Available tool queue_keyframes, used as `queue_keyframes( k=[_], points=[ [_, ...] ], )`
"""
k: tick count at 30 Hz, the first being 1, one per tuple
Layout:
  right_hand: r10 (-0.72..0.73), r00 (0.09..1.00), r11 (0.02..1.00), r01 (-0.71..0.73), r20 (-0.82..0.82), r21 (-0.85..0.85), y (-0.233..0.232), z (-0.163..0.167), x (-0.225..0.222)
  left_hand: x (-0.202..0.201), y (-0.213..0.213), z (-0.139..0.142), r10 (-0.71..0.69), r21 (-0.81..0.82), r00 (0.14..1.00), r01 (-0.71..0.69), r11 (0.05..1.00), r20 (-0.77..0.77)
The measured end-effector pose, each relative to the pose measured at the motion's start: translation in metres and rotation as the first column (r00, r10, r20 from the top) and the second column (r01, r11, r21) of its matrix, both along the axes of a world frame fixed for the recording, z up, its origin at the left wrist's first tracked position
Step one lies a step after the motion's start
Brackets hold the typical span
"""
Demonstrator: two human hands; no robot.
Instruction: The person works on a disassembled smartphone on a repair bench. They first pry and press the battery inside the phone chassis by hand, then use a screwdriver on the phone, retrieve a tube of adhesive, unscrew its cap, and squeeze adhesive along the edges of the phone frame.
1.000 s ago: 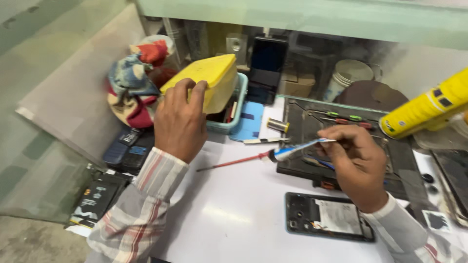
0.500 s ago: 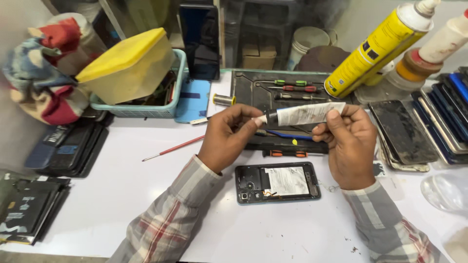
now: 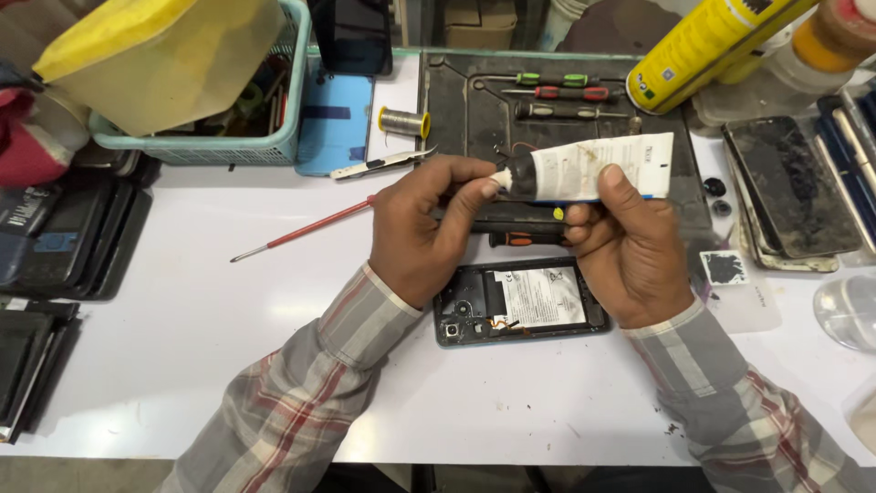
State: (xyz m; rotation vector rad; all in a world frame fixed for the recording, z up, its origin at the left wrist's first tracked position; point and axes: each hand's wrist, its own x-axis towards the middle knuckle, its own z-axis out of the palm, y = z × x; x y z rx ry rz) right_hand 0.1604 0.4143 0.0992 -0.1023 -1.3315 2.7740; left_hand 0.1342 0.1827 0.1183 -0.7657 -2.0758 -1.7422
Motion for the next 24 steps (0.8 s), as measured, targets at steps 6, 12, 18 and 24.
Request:
queue_keyframes(
  k=[6, 12, 18, 24],
  points=[
    [-0.016, 1.0, 0.997, 0.017, -0.007, 0.077, -0.002, 0.002, 0.001, 0.005, 0.002, 0.007, 0.049, -0.187, 0.979, -0.087, 0.979, -0.196],
    [-0.027, 1.0, 0.996, 0.026, 0.014, 0.083, -0.004, 0.001, -0.001, 0.002, 0.001, 0.008, 0.081, -0.304, 0.937, -0.191, 0.933, -0.339],
    [-0.006, 1.0, 0.994, 0.006, 0.0, 0.113, -0.005, -0.002, -0.002, -0.001, -0.002, 0.004, 0.074, -0.444, 0.931, -0.239, 0.864, -0.357],
    [0.001, 0.998, 0.983, 0.009, -0.056, 0.184, -0.01, -0.004, 0.0, 0.0, 0.002, -0.006, 0.169, -0.392, 0.972, -0.221, 0.893, -0.165]
  ],
)
